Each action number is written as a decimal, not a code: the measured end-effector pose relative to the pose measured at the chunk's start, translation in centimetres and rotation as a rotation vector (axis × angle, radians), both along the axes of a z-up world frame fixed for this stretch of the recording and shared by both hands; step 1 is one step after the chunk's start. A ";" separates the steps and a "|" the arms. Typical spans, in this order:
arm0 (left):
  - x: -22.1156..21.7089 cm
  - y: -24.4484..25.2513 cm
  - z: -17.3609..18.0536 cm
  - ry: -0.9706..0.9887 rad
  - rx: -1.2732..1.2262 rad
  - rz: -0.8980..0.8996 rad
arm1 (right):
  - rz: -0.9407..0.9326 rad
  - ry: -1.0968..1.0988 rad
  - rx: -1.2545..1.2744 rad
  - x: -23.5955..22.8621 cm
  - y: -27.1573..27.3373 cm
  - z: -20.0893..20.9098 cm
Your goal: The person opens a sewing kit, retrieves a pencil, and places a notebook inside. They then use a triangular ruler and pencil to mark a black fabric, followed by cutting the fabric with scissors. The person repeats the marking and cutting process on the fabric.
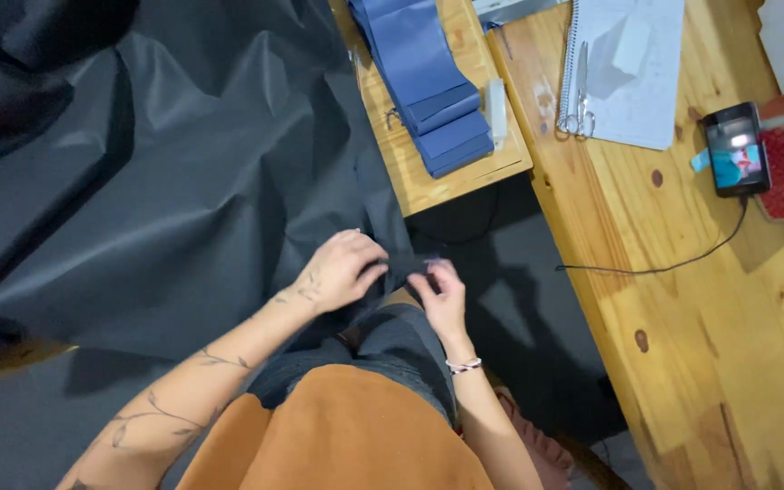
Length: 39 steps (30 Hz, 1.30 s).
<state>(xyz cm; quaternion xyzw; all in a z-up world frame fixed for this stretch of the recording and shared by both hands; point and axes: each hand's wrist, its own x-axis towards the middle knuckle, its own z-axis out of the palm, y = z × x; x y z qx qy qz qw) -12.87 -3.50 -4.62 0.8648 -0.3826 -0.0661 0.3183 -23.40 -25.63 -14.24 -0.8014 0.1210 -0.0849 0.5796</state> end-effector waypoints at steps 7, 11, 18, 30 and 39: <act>3.9 1.7 10.9 0.474 -0.141 0.190 | 0.009 -0.136 0.326 3.1 3.3 11.9; 5.4 2.9 13.7 0.483 -0.180 0.203 | 0.049 -0.222 0.382 4.4 4.9 12.3; 7.9 4.6 16.9 -0.229 0.071 -0.123 | 0.066 -0.241 0.178 5.5 6.2 13.5; 13.7 2.2 17.0 0.377 0.273 -0.434 | -0.011 -0.212 0.212 6.0 4.9 11.8; 21.1 -0.8 3.4 -0.218 0.463 -0.451 | 0.002 -0.196 0.169 6.0 5.6 12.8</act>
